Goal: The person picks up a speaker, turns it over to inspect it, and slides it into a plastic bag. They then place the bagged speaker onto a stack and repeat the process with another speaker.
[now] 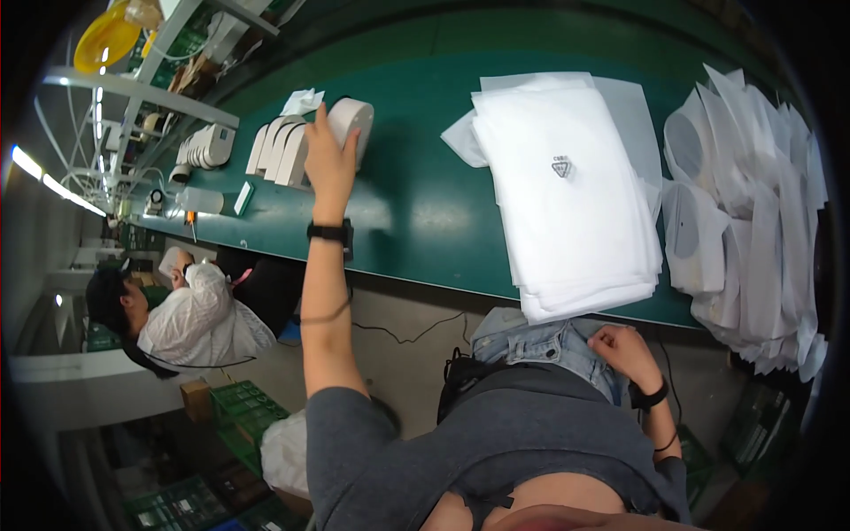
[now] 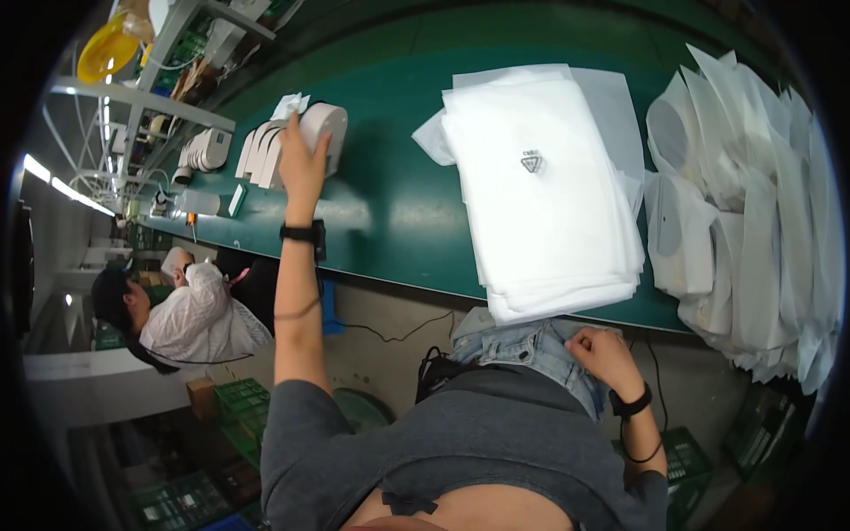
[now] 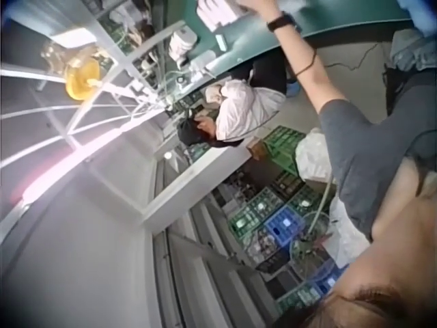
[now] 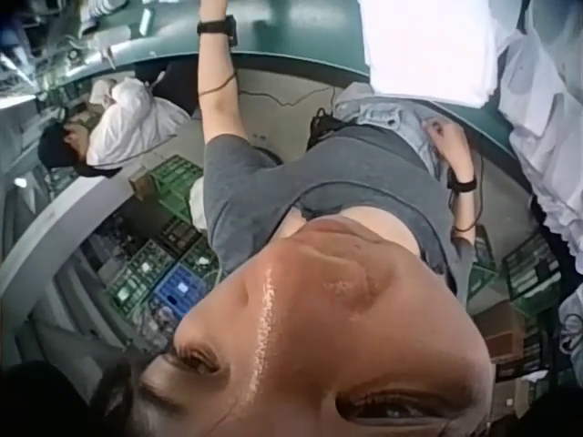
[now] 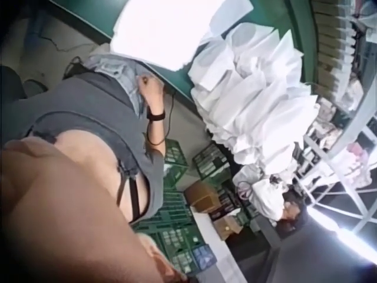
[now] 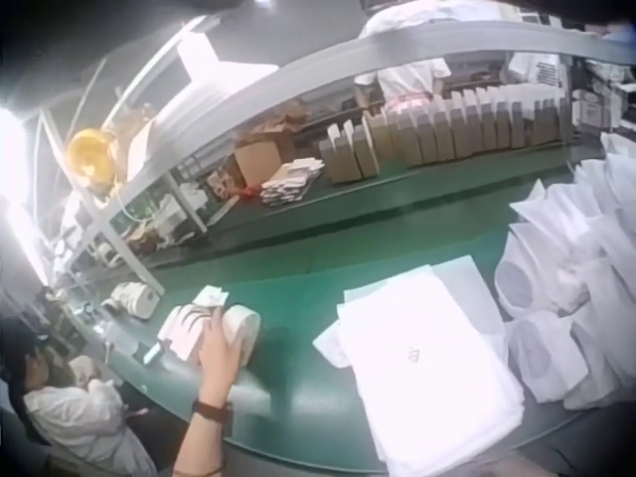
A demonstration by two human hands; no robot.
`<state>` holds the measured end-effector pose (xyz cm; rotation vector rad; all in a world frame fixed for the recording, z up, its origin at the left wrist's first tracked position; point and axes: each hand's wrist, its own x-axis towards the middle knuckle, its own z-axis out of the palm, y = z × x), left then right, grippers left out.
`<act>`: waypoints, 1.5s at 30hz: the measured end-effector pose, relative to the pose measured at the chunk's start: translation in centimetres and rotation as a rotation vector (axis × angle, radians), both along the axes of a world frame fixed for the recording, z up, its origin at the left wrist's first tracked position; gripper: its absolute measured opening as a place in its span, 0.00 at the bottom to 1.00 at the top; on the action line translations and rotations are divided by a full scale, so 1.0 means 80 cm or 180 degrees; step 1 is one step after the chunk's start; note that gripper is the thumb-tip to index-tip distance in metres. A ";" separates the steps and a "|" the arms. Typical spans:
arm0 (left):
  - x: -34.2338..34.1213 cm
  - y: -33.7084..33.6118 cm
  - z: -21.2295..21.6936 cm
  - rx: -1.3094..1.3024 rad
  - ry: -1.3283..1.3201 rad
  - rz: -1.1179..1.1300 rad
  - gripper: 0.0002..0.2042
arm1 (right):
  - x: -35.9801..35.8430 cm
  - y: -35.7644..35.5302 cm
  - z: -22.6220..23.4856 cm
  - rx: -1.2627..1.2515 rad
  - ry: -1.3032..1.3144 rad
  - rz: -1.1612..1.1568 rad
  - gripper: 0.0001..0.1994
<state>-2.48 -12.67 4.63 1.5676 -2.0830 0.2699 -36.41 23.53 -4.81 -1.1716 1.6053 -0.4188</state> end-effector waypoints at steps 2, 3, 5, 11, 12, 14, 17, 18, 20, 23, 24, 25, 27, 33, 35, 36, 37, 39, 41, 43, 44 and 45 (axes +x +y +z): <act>-0.002 0.028 0.004 0.0114 0.0942 -0.0507 0.26 | 0.006 -0.009 0.054 -0.0364 0.0401 0.0640 0.13; -0.004 0.047 0.004 0.0235 0.1943 -0.0964 0.25 | 0.006 -0.014 0.079 -0.0406 0.0366 0.0908 0.13; -0.031 0.101 0.014 0.0828 0.2891 -0.1174 0.24 | 0.012 -0.030 0.110 -0.0452 -0.0257 0.1007 0.18; -0.132 0.208 0.036 0.2612 0.5018 -0.1743 0.23 | 0.093 -0.088 0.103 -0.2067 -0.2528 -0.1302 0.32; -0.143 0.217 0.033 0.2872 0.5010 -0.1756 0.22 | 0.098 -0.093 0.098 -0.2169 -0.2790 -0.1508 0.33; -0.155 0.226 0.029 0.3148 0.5030 -0.1816 0.22 | 0.096 -0.085 0.103 -0.1943 -0.2763 -0.1435 0.32; -0.158 0.240 0.024 0.3190 0.4732 -0.2040 0.22 | 0.090 -0.073 0.100 -0.1506 -0.2852 -0.1210 0.31; -0.161 0.246 0.025 0.3201 0.4747 -0.2065 0.22 | 0.088 -0.070 0.094 -0.1472 -0.3075 -0.1339 0.31; -0.166 0.263 0.026 0.2872 0.4326 -0.2570 0.26 | 0.088 -0.066 0.089 -0.1395 -0.3544 -0.1586 0.29; -0.166 0.276 0.020 0.2640 0.4164 -0.2764 0.30 | 0.091 -0.064 0.089 -0.1201 -0.3753 -0.1769 0.27; -0.163 0.278 0.017 0.2582 0.4204 -0.2700 0.33 | 0.094 -0.066 0.090 -0.1098 -0.3877 -0.1850 0.26; -0.160 0.279 0.013 0.2522 0.4244 -0.2637 0.36 | 0.094 -0.066 0.090 -0.1110 -0.3881 -0.1831 0.26; -0.152 0.275 0.005 0.2613 0.4427 -0.2346 0.39 | 0.095 -0.063 0.087 -0.1565 -0.2936 -0.1547 0.27; -0.157 0.280 0.000 0.1529 0.4174 -0.1994 0.46 | 0.118 -0.069 0.081 -0.2481 -0.1163 -0.1261 0.29; -0.155 0.284 0.002 0.1524 0.4003 -0.2018 0.47 | 0.122 -0.074 0.078 -0.3132 -0.0460 -0.1164 0.30; -0.154 0.285 0.004 0.1538 0.3841 -0.2064 0.48 | 0.124 -0.076 0.078 -0.3452 -0.0097 -0.1114 0.31; -0.153 0.286 0.006 0.1552 0.3680 -0.2113 0.49 | 0.126 -0.078 0.079 -0.3460 -0.0109 -0.1101 0.31; -0.150 0.286 0.005 0.1596 0.3971 -0.2061 0.46 | 0.128 -0.081 0.080 -0.3612 0.0005 -0.1073 0.31; -0.147 0.284 0.001 0.1713 0.4559 -0.1965 0.41 | 0.130 -0.083 0.081 -0.3676 0.0041 -0.1069 0.30; -0.143 0.278 -0.006 0.1774 0.5049 -0.1862 0.37 | 0.128 -0.084 0.085 -0.3864 0.0454 -0.0724 0.33; -0.141 0.275 -0.006 0.1814 0.5568 -0.1776 0.33 | 0.128 -0.084 0.088 -0.3967 0.0679 -0.0542 0.34; -0.140 0.273 -0.004 0.1851 0.6083 -0.1675 0.31 | 0.127 -0.082 0.093 -0.3975 0.0677 -0.0547 0.34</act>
